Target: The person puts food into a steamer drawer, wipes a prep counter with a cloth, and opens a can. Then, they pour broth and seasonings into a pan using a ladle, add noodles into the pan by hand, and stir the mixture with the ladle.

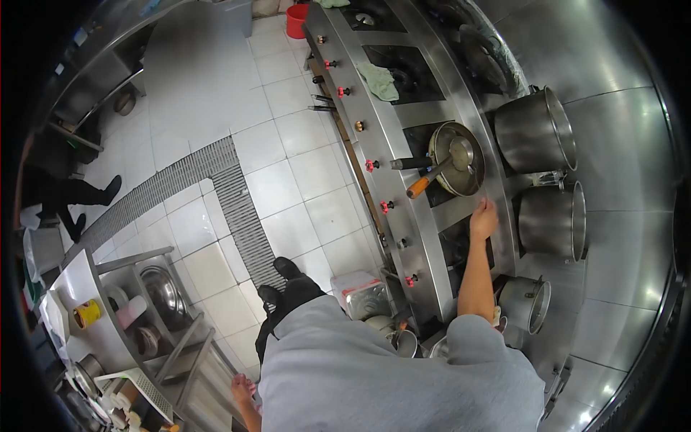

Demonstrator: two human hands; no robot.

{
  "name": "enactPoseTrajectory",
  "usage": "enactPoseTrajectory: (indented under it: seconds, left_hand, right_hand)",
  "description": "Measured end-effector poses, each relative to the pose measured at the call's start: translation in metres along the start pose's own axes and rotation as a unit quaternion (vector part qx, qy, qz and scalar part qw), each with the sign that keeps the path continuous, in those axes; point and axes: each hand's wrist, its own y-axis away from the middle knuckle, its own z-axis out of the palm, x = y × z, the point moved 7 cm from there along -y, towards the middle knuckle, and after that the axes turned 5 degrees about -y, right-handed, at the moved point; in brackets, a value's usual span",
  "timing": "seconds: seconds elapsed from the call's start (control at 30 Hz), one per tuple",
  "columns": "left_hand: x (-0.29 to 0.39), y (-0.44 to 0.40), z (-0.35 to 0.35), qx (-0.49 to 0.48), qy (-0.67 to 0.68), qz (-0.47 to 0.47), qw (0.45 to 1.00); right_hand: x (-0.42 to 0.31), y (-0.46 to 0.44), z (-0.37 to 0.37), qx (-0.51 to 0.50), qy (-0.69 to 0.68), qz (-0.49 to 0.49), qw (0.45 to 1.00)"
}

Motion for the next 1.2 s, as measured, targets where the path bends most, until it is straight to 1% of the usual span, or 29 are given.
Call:
enactPoseTrajectory:
  seconds: [0.07, 0.13, 0.2, 0.23, 0.27, 0.3, 0.33, 0.37, 0.4, 0.47, 0.5, 0.53, 0.57, 0.6, 0.63, 0.67, 0.7, 0.73, 0.8, 0.87, 0.9, 0.93, 0.97, 1.03, 1.07, 1.1, 1.13, 1.17, 1.2]
  left_hand:
    - [0.0, -0.003, 0.005, -0.006, -0.026, 0.009, 1.0]
    - [0.002, -0.006, 0.007, -0.01, -0.054, 0.017, 0.998]
    - [0.008, -0.017, 0.011, -0.027, -0.024, 0.008, 0.999]
    - [0.012, -0.021, 0.008, -0.023, -0.021, 0.006, 0.999]
    - [0.023, -0.025, 0.002, -0.018, -0.008, 0.036, 0.999]
    - [0.036, -0.027, 0.001, -0.014, 0.008, 0.066, 0.998]
    - [0.044, -0.03, 0.006, -0.009, 0.016, 0.063, 0.998]
    - [0.055, -0.03, 0.008, -0.009, 0.047, 0.097, 0.994]
    - [0.063, -0.027, 0.002, 0.007, 0.084, 0.128, 0.988]
    - [0.074, -0.022, 0.009, -0.01, 0.132, 0.131, 0.983]
    - [0.082, -0.013, 0.012, 0.008, 0.094, 0.125, 0.988]
    - [0.074, -0.018, 0.016, 0.023, 0.104, 0.131, 0.986]
    - [0.07, -0.018, 0.016, 0.034, 0.04, 0.151, 0.987]
    - [0.063, -0.019, 0.022, 0.049, 0.06, 0.138, 0.987]
    - [0.061, -0.016, 0.024, 0.065, 0.027, 0.141, 0.987]
    - [0.071, 0.001, 0.024, 0.062, 0.005, 0.123, 0.99]
    - [0.062, -0.006, 0.03, 0.071, -0.007, 0.141, 0.987]
    - [0.07, 0.006, 0.031, 0.05, -0.033, 0.123, 0.991]
    - [0.072, 0.016, 0.031, 0.073, -0.025, 0.11, 0.991]
    - [0.088, 0.024, 0.03, 0.091, -0.04, 0.166, 0.981]
    - [0.102, 0.034, 0.026, 0.099, -0.015, 0.185, 0.978]
    - [0.112, 0.046, 0.018, 0.11, 0.009, 0.204, 0.973]
    - [0.126, 0.064, 0.006, 0.118, 0.043, 0.233, 0.964]
    - [0.153, 0.11, -0.033, 0.143, 0.083, 0.278, 0.946]
    - [0.163, 0.13, -0.055, 0.157, 0.102, 0.311, 0.932]
    - [0.166, 0.151, -0.088, 0.21, 0.104, 0.33, 0.914]
    - [0.166, 0.176, -0.123, 0.263, 0.104, 0.347, 0.895]
    - [0.166, 0.212, -0.168, 0.361, 0.099, 0.362, 0.854]
    - [0.161, 0.248, -0.215, 0.455, 0.09, 0.371, 0.805]
  right_hand:
    - [0.003, 0.026, 0.001, 0.08, -0.013, 0.075, 0.994]
    - [0.008, 0.051, 0.043, -0.08, 0.091, 0.07, 0.99]
    - [0.003, 0.062, 0.057, -0.105, 0.063, 0.048, 0.991]
    - [0.002, 0.061, 0.049, -0.052, 0.043, 0.083, 0.994]
    - [-0.002, 0.063, 0.037, -0.001, 0.022, 0.12, 0.993]
    - [-0.014, 0.064, 0.02, 0.068, -0.006, 0.1, 0.993]
    - [-0.014, 0.063, 0.019, 0.067, 0.023, 0.131, 0.989]
    - [-0.013, 0.064, 0.02, 0.062, 0.048, 0.156, 0.985]
    - [-0.009, 0.065, 0.035, -0.048, 0.131, 0.129, 0.982]
    - [0.001, 0.064, 0.047, -0.063, 0.133, 0.11, 0.983]
    - [0.022, 0.039, 0.071, -0.082, 0.234, 0.117, 0.962]
    - [0.015, 0.021, 0.076, -0.085, 0.403, -0.03, 0.911]
    - [-0.036, 0.019, 0.012, 0.095, 0.344, -0.009, 0.934]
    - [-0.053, 0.001, -0.01, 0.207, 0.198, -0.162, 0.944]
    - [-0.046, -0.038, -0.012, 0.246, 0.038, -0.172, 0.953]
    - [-0.084, -0.053, -0.028, 0.27, 0.106, -0.201, 0.936]
    - [-0.149, -0.037, -0.088, 0.262, -0.215, -0.268, 0.902]
    - [-0.225, -0.01, -0.151, 0.229, -0.243, -0.228, 0.915]
    - [-0.305, 0.016, -0.198, 0.179, -0.355, -0.261, 0.879]
    - [-0.377, 0.064, -0.214, 0.255, -0.266, -0.422, 0.828]
    - [-0.408, 0.093, -0.219, 0.238, -0.283, -0.47, 0.801]
    - [-0.396, 0.058, -0.098, -0.092, -0.49, -0.303, 0.812]
    - [-0.431, 0.113, -0.103, 0.029, -0.483, -0.483, 0.73]
    - [-0.473, 0.184, -0.055, -0.234, -0.334, -0.45, 0.794]
    - [-0.481, 0.212, -0.029, -0.286, -0.415, -0.432, 0.748]
    - [-0.488, 0.233, -0.001, -0.267, -0.417, -0.486, 0.72]
    - [-0.492, 0.253, 0.014, -0.366, -0.432, -0.421, 0.709]
    - [-0.496, 0.277, 0.027, -0.463, -0.437, -0.351, 0.687]
    - [-0.507, 0.292, 0.034, -0.465, -0.442, -0.364, 0.675]
